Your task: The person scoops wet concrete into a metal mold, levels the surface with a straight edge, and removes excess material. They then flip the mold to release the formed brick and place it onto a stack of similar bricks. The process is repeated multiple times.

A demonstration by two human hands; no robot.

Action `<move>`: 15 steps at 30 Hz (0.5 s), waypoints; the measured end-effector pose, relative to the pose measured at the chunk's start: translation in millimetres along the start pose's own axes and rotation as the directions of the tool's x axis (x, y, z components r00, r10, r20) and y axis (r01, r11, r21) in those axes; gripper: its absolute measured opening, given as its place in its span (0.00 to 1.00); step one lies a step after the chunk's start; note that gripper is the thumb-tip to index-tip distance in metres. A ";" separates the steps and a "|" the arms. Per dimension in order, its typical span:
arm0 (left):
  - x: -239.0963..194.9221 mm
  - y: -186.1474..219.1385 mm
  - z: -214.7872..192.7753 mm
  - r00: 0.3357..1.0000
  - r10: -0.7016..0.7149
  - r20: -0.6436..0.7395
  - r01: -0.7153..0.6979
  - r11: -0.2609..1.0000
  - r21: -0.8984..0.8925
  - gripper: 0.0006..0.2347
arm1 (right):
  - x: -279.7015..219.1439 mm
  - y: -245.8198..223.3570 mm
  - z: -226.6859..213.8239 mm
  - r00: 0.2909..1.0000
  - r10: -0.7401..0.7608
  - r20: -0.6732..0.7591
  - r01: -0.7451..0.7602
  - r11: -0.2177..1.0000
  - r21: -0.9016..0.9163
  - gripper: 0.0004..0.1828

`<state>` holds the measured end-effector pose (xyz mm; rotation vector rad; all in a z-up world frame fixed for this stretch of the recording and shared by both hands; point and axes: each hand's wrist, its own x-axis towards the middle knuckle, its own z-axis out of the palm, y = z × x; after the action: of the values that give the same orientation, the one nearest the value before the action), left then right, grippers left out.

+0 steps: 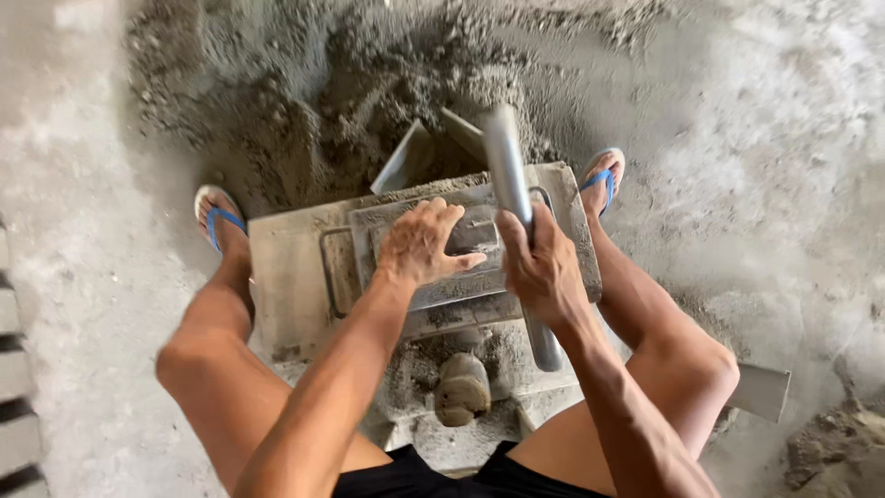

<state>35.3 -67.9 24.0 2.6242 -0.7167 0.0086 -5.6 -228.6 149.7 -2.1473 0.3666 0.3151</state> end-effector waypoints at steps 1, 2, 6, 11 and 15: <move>-4.4 -1.9 -11.2 1.000 0.018 -0.014 -0.017 1.000 0.010 0.30 | -7.6 -9.6 3.5 1.000 -0.013 -0.019 0.013 1.000 0.006 0.24; -11.1 -2.0 -18.7 0.999 -0.042 0.025 0.043 0.999 -0.032 0.32 | -13.0 -17.6 6.2 0.996 -0.072 0.043 0.072 0.997 -0.007 0.24; -49.5 -23.4 -41.0 0.975 -0.189 0.116 0.182 0.981 0.071 0.45 | -28.0 -1.5 41.7 0.980 0.013 0.198 -0.029 0.997 0.078 0.22; -64.0 -20.6 -40.9 0.949 -0.217 0.228 0.207 0.976 0.066 0.41 | -11.2 -3.4 57.3 0.949 0.134 0.285 -0.181 0.973 0.146 0.28; -54.4 -17.9 -48.9 0.940 -0.266 0.213 0.253 0.964 0.087 0.42 | -26.5 -66.7 22.2 0.977 -0.183 0.105 0.183 0.983 0.003 0.24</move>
<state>1.8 -8.2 55.5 2.7847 -0.4390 -0.3523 -7.1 -170.1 196.8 -2.1422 0.1062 0.3226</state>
